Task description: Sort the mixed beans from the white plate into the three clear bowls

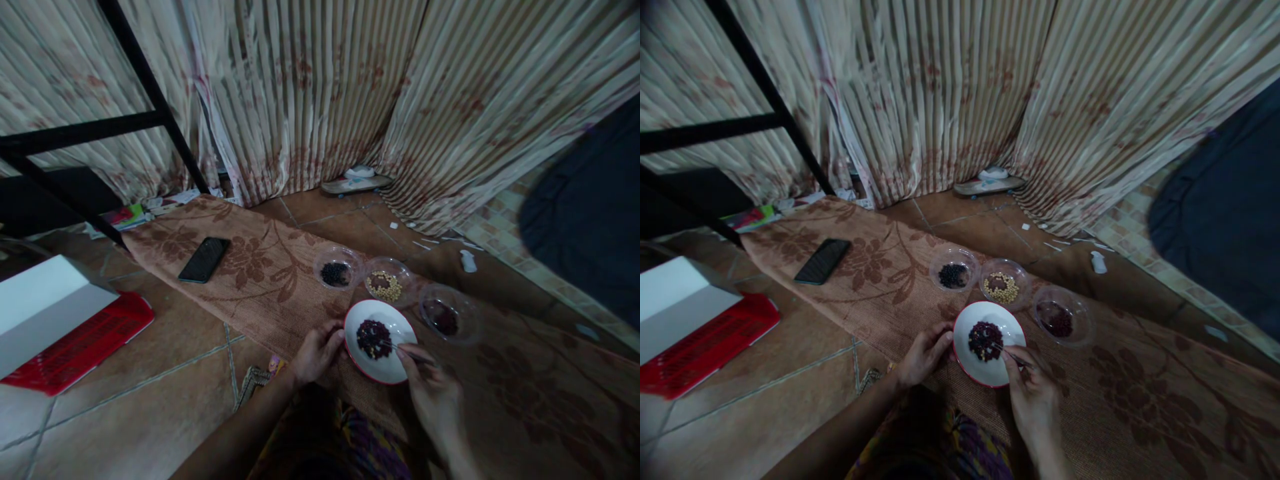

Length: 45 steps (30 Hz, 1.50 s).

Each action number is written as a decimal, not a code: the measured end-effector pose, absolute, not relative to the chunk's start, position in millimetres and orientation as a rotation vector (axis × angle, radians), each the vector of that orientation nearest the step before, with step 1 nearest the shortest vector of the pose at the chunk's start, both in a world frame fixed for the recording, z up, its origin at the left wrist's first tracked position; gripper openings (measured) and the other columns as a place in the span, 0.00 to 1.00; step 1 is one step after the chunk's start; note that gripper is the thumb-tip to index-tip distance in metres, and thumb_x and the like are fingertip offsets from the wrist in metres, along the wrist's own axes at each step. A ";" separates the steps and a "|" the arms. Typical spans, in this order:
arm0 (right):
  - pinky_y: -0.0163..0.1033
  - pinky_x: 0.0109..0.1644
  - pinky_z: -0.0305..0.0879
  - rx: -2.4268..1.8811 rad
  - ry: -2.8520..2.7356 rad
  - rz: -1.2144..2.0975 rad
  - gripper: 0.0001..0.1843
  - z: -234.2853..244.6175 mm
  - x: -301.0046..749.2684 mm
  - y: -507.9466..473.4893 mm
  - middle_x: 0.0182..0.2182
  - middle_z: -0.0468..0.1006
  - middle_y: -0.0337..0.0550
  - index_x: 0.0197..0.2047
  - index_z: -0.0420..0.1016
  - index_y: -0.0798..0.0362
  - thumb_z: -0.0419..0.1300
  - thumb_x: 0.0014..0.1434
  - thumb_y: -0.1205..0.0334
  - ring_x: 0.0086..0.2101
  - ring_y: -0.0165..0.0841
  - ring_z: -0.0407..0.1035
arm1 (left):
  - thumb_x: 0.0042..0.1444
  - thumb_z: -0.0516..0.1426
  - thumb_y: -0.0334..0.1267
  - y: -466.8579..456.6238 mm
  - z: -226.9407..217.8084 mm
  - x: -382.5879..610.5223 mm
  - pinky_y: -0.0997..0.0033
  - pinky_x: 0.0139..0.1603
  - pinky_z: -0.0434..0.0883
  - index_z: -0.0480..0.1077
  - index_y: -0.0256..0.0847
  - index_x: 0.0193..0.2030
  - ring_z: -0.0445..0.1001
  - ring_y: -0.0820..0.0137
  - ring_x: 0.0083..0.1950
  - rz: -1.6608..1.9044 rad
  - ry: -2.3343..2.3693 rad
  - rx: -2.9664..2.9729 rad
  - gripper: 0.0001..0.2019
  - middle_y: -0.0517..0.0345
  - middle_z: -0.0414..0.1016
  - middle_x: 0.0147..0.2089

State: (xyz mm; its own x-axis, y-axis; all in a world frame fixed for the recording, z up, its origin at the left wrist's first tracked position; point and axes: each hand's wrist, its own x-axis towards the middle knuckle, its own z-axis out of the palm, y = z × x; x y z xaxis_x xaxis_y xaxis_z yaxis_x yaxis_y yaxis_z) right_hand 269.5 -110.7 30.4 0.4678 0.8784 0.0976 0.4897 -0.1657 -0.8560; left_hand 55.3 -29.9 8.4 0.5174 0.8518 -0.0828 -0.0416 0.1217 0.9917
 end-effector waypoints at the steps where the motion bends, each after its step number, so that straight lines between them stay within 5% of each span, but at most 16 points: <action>1: 0.43 0.47 0.68 -1.814 -1.157 0.541 0.18 29.9 269.5 -110.5 0.37 0.81 0.45 0.37 0.80 0.50 0.62 0.56 0.44 0.37 0.38 0.75 | 0.65 0.51 0.52 -29.9 8.5 55.3 0.75 0.34 0.69 0.71 0.37 0.51 0.71 0.73 0.31 0.766 0.808 1.291 0.21 0.58 0.73 0.32; 45: 0.45 0.48 0.68 -1.857 -1.157 0.473 0.20 32.1 270.0 -108.3 0.37 0.83 0.46 0.36 0.81 0.50 0.61 0.55 0.41 0.37 0.40 0.75 | 0.65 0.51 0.53 -30.1 5.1 55.2 0.72 0.35 0.71 0.70 0.37 0.52 0.73 0.70 0.32 0.773 0.803 1.281 0.21 0.55 0.75 0.35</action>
State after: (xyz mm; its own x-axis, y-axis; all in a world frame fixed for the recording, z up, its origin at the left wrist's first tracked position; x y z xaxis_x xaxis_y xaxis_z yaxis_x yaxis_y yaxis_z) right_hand 270.0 -108.3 32.1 0.4951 0.8603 0.1218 0.5283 -0.1868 -0.8282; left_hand 55.2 -30.1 5.1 0.5144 0.8536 -0.0826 -0.0491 0.1255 0.9909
